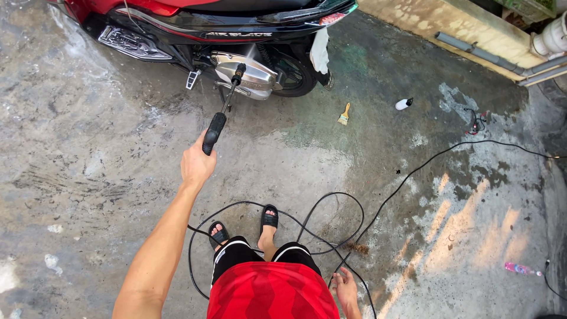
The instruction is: The person uses a high-pressure water sprayer to wash a red and black motorcycle. They systematically spray the rear wheel, engine, seat, and front wheel, moving around the vehicle to clean different sides.
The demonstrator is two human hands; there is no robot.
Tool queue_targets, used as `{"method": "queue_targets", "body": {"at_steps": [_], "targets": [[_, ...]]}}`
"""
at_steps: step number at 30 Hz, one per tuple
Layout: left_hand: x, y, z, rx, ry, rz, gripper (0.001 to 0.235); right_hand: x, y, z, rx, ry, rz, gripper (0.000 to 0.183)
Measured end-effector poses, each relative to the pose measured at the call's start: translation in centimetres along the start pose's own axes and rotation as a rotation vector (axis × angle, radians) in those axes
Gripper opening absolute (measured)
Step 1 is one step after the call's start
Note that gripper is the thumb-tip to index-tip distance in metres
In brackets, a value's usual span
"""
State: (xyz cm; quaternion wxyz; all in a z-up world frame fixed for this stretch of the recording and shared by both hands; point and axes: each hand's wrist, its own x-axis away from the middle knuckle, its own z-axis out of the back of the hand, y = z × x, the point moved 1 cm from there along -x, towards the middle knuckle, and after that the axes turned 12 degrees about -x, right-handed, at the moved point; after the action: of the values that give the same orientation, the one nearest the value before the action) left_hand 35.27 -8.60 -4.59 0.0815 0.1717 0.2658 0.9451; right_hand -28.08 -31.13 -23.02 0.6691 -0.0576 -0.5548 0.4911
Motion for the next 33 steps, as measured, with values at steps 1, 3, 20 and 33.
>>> {"method": "queue_targets", "body": {"at_steps": [1, 3, 20, 33], "targets": [[-0.1, 0.1, -0.3, -0.009, 0.006, -0.009, 0.066, 0.6, -0.4, -0.1, 0.017, 0.007, -0.012, 0.044], [-0.2, 0.7, -0.6, -0.016, 0.001, -0.022, 0.067, 0.9, -0.2, -0.1, -0.008, 0.007, -0.014, 0.044], [-0.2, 5.9, -3.6, -0.069, -0.05, -0.165, 0.067, 2.3, 1.6, 1.0, -0.086, 0.079, -0.064, 0.047], [-1.1, 10.0, -6.6, -0.202, -0.124, -0.232, 0.069, 1.6, 4.6, 2.0, -0.191, 0.122, -0.096, 0.046]]}}
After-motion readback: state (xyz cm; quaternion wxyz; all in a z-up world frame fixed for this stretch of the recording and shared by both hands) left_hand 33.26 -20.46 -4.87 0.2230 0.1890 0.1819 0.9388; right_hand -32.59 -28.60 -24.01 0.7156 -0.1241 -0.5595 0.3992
